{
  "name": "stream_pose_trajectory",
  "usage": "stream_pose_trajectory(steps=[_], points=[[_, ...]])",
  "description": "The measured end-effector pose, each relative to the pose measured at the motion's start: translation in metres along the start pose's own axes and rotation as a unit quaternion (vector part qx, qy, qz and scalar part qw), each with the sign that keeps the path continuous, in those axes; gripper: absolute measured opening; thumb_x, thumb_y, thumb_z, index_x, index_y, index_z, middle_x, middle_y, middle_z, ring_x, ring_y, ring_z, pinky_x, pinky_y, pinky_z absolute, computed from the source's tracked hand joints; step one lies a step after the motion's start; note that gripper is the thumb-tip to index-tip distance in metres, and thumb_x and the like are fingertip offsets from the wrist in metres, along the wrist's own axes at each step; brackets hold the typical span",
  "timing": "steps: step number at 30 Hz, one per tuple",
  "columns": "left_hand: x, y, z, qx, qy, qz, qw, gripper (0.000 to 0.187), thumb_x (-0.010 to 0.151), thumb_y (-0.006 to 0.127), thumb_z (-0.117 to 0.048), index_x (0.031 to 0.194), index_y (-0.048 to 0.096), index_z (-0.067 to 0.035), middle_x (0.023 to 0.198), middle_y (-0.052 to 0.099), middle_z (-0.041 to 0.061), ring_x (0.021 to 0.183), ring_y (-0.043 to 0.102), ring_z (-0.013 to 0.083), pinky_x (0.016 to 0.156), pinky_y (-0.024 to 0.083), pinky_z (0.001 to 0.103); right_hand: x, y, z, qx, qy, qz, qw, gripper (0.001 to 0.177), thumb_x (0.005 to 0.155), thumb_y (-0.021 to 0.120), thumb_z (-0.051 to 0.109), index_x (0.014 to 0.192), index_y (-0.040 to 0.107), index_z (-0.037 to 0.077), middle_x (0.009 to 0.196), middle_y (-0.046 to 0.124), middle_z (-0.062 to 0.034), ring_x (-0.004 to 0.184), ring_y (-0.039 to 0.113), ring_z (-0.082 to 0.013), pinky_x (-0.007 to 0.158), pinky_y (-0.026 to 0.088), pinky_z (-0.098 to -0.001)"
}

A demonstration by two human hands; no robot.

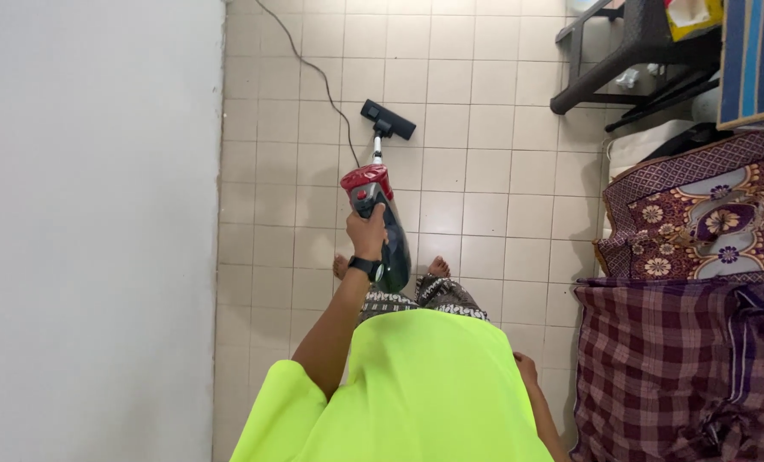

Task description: Vacuuming a tiled floor using a stick vacuum cleaner in a hallway area.

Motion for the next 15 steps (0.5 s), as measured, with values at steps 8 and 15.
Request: stream_pose_trajectory(steps=[8,15], points=[[0.034,0.018,0.023,-0.039,0.015,-0.086,0.995,0.02,0.089,0.071,-0.023,0.08,0.064,-0.007,0.059,0.062,0.007,0.041,0.053,0.0181,0.035,0.047,0.033,-0.017,0.012,-0.029,0.032,0.051,-0.009,0.998,0.055,0.087,0.064,0.044,0.135,0.074,0.018,0.136,0.073,-0.0058,0.119,0.07,-0.0301,0.096,0.051,-0.0425],[0.016,-0.009,0.052,-0.013,0.04,-0.096,0.995,0.034,0.091,0.069,-0.022,0.065,0.056,-0.006,0.048,0.057,0.01,0.033,0.05,0.0211,0.034,0.043,0.037,-0.01,0.002,-0.035,-0.003,0.042,-0.014,0.999,0.047,0.085,0.067,0.035,0.127,0.079,0.018,0.129,0.076,-0.0051,0.116,0.071,-0.027,0.091,0.053,-0.0409]])
Point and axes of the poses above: each hand's wrist, its own x-axis towards the middle knuckle, its own y-axis out of the palm, z = x × y, the point moved 5 cm from there along x, towards the middle knuckle
